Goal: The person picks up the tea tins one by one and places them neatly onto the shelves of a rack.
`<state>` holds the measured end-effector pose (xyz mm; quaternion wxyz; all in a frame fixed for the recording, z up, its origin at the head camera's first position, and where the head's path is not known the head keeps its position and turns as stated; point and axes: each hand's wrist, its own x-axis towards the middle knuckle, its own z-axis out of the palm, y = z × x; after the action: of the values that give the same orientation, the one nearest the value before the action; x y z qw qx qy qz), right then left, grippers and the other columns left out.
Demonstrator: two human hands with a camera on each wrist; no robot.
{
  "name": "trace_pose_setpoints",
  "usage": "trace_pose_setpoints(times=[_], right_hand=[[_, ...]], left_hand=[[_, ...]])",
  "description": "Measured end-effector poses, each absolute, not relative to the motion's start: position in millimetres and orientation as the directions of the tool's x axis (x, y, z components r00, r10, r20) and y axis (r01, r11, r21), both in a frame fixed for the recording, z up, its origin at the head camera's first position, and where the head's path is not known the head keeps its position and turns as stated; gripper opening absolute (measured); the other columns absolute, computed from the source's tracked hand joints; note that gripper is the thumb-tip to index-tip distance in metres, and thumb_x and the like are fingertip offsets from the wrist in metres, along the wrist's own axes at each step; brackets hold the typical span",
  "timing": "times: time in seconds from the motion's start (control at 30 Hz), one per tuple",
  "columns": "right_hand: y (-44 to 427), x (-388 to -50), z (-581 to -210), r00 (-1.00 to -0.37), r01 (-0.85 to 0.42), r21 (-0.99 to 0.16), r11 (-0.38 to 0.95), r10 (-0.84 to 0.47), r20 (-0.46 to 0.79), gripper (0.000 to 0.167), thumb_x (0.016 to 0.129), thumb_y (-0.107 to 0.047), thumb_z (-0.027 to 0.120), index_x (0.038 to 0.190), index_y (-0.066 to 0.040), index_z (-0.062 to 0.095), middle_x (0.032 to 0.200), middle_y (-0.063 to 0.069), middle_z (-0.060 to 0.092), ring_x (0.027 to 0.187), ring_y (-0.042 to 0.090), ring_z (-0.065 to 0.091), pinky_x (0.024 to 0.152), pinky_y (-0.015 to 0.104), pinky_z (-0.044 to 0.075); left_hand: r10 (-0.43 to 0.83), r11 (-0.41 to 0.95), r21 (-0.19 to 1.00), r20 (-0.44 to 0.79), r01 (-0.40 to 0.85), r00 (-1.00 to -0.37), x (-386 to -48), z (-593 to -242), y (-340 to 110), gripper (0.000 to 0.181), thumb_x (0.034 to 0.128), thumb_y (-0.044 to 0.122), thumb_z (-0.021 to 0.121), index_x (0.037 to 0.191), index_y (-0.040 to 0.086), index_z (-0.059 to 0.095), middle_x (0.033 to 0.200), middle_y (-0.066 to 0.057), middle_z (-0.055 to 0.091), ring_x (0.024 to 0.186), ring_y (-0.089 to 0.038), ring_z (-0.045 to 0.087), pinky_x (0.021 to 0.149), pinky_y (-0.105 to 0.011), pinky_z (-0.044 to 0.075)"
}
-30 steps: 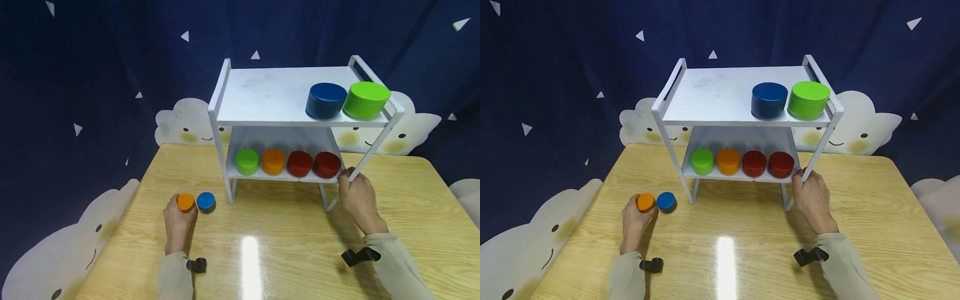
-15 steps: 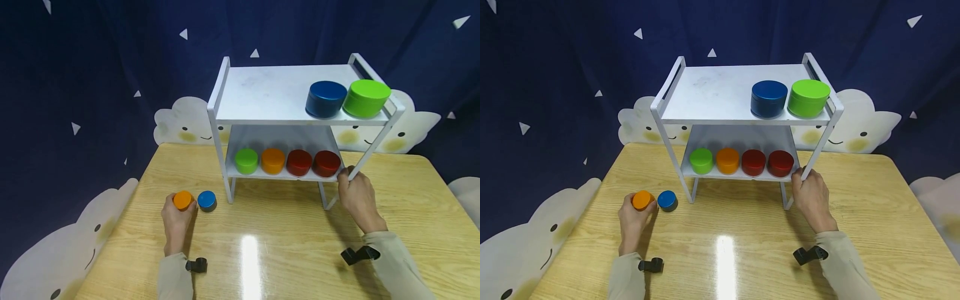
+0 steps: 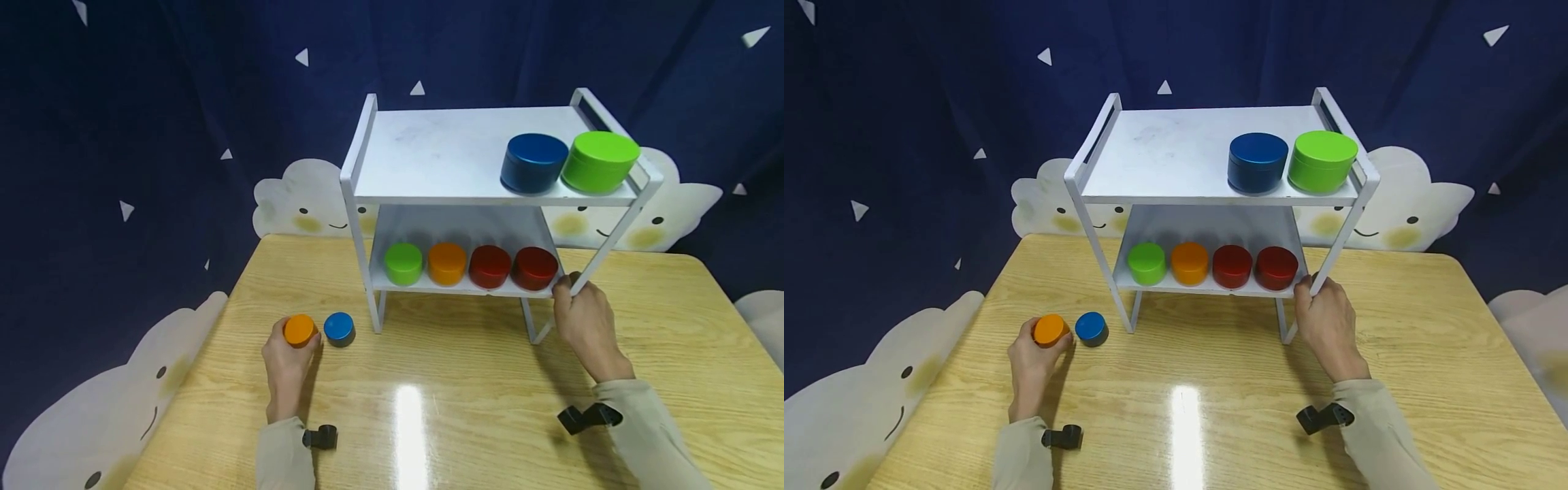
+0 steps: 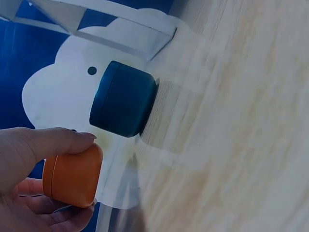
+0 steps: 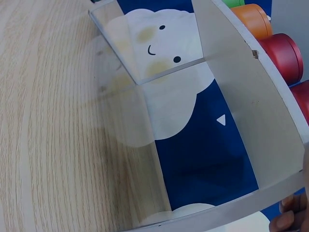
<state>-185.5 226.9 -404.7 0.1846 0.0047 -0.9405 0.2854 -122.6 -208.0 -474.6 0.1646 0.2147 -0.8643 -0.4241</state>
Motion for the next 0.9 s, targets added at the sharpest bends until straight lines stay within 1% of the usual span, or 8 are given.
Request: trace_pose_setpoints(times=[0.33,0.57,0.73,0.9], right_hand=[[227.4,-185.7,-406.2,-0.933,-0.111,-0.535,0.838,0.097,0.345,0.04,0.1,-0.026,0.023,0.071,-0.006,0.043,0.061,0.011,0.041,0.054,0.028,0.042,0.042,0.035,0.032],[227.0,-185.9,-405.3,-0.932,-0.113,-0.534,0.838,0.097,0.349,0.041,0.1,-0.026,0.023,0.071,-0.006,0.043,0.061,0.011,0.041,0.054,0.028,0.042,0.042,0.035,0.032],[226.6,-186.2,-404.8,-0.933,-0.108,-0.532,0.84,0.1,0.347,0.042,0.1,-0.027,0.023,0.071,-0.006,0.044,0.061,0.011,0.042,0.054,0.029,0.043,0.043,0.036,0.033],[227.0,-186.1,-405.0,-0.933,-0.112,-0.533,0.838,0.096,0.347,0.041,0.1,-0.026,0.023,0.071,-0.006,0.044,0.061,0.011,0.042,0.055,0.029,0.044,0.043,0.037,0.033]], left_hand=[[-0.501,0.557,0.799,0.106,-0.227,-0.859,-122.8,-473.5,-205.1,0.061,0.0765,0.005,0.078,0.128,-0.01,0.049,0.12,-0.031,0.057,0.108,-0.044,0.055,0.094,-0.056,0.044],[-0.506,0.557,0.802,0.121,-0.216,-0.854,-123.9,-473.7,-202.6,0.062,0.0733,0.006,0.081,0.126,-0.008,0.052,0.118,-0.029,0.059,0.105,-0.042,0.057,0.094,-0.054,0.045],[-0.503,0.546,0.81,0.111,-0.215,-0.857,-122.6,-471.4,-200.2,0.061,0.0743,0.007,0.081,0.126,-0.007,0.051,0.12,-0.028,0.059,0.108,-0.042,0.056,0.096,-0.054,0.044],[-0.491,0.559,0.809,0.145,-0.183,-0.859,-120.9,-468.8,-197.5,0.06,0.0739,0.006,0.081,0.125,-0.007,0.052,0.118,-0.027,0.06,0.106,-0.042,0.057,0.095,-0.053,0.045]])
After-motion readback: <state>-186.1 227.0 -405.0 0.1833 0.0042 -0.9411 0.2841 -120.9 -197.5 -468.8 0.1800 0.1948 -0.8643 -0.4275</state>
